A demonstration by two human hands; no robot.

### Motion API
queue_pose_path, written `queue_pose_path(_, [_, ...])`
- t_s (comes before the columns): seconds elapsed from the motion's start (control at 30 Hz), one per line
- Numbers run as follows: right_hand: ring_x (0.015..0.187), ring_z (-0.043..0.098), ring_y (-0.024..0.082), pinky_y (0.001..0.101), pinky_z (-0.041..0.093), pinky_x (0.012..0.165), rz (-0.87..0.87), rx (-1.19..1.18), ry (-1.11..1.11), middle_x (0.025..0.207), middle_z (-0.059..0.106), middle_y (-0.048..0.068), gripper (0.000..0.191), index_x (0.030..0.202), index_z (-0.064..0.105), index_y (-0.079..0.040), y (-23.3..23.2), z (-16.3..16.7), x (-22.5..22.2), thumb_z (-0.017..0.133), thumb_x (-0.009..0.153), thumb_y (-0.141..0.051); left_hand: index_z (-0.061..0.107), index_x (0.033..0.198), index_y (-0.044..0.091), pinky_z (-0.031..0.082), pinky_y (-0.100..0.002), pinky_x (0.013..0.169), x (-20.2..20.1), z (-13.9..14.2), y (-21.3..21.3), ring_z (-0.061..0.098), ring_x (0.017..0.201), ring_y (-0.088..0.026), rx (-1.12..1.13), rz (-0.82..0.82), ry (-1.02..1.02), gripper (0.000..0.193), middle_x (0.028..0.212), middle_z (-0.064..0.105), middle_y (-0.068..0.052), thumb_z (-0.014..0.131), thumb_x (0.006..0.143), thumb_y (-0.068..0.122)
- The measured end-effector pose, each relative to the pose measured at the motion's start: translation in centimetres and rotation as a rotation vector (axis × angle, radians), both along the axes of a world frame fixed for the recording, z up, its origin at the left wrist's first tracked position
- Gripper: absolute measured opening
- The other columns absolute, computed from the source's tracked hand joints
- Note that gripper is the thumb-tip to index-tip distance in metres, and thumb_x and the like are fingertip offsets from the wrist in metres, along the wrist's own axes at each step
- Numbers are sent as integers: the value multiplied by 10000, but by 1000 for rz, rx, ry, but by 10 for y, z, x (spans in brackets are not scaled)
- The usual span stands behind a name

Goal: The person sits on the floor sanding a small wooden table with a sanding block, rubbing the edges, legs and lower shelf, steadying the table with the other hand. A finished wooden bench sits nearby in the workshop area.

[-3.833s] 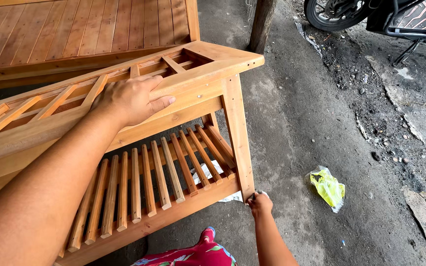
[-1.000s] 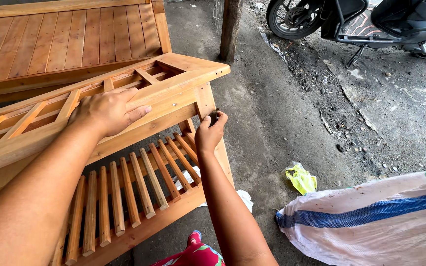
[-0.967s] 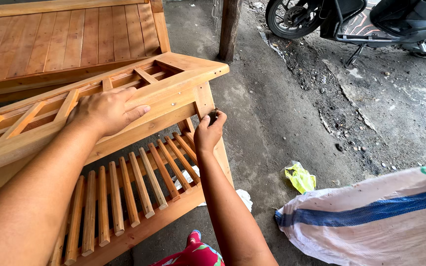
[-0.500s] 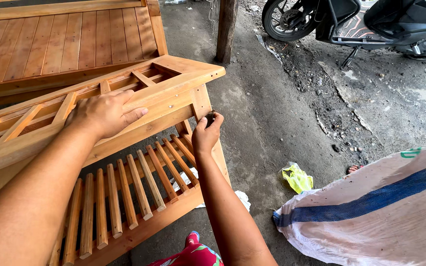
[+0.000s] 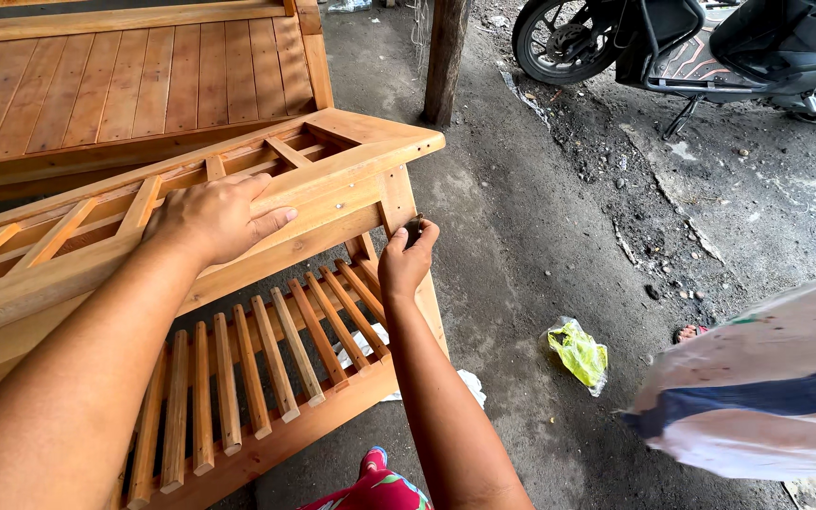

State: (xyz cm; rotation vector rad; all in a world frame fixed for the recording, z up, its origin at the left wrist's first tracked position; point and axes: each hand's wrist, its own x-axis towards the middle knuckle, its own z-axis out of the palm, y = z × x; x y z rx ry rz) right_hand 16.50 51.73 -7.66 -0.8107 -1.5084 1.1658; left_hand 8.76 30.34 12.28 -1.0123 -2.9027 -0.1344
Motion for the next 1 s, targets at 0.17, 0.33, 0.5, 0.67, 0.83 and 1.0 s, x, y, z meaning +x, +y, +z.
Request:
queue_pose_path(0.17, [962, 700, 343, 446, 528, 867, -5, -2, -23, 1063, 700, 190, 286, 1225, 501, -83, 1, 0, 1, 574, 959, -156, 505, 1505, 258, 464, -533, 1053, 2, 1, 1, 595, 1271, -352, 13, 3, -1, 814, 1465, 579, -88, 529, 867, 762])
queue_pose_path(0.33, [955, 704, 347, 449, 530, 861, -8, -7, -26, 1056, 703, 192, 286, 1226, 504, -85, 0, 2, 2, 574, 960, -162, 500, 1510, 257, 469, -538, 1041, 4, 4, 1, 599, 1265, -355, 13, -4, -1, 813, 1471, 574, -86, 526, 868, 756])
queue_pose_path(0.5, [930, 717, 338, 444, 542, 846, 1, -36, -28, 1028, 712, 186, 278, 1219, 507, -89, 0, 3, 3, 572, 961, -170, 501, 1515, 261, 467, -528, 1057, 4, 3, 1, 599, 1269, -357, 2, 7, -1, 816, 1467, 578, -88, 523, 872, 762])
queue_pose_path(0.67, [921, 713, 334, 443, 539, 837, -1, -24, -23, 1024, 708, 186, 285, 1223, 507, -85, -1, 2, 3, 578, 959, -164, 509, 1490, 246, 468, -537, 1033, 3, 2, 1, 599, 1252, -362, 27, -19, 18, 812, 1490, 558, -60, 528, 859, 757])
queue_pose_path(0.83, [929, 713, 337, 443, 539, 842, 1, -20, -12, 1030, 708, 189, 281, 1223, 511, -83, 0, 1, 3, 577, 961, -163, 497, 1514, 259, 477, -532, 1041, 3, 3, 1, 607, 1256, -355, 2, 11, -17, 818, 1462, 583, -87, 526, 865, 757])
queue_pose_path(1.0, [937, 709, 339, 442, 538, 847, -9, -5, -13, 1035, 708, 193, 291, 1229, 511, -80, 1, -2, 0, 582, 959, -163, 486, 1526, 256, 481, -533, 1040, 5, 5, 1, 604, 1273, -344, -15, 15, -17, 827, 1439, 601, -100, 519, 876, 766])
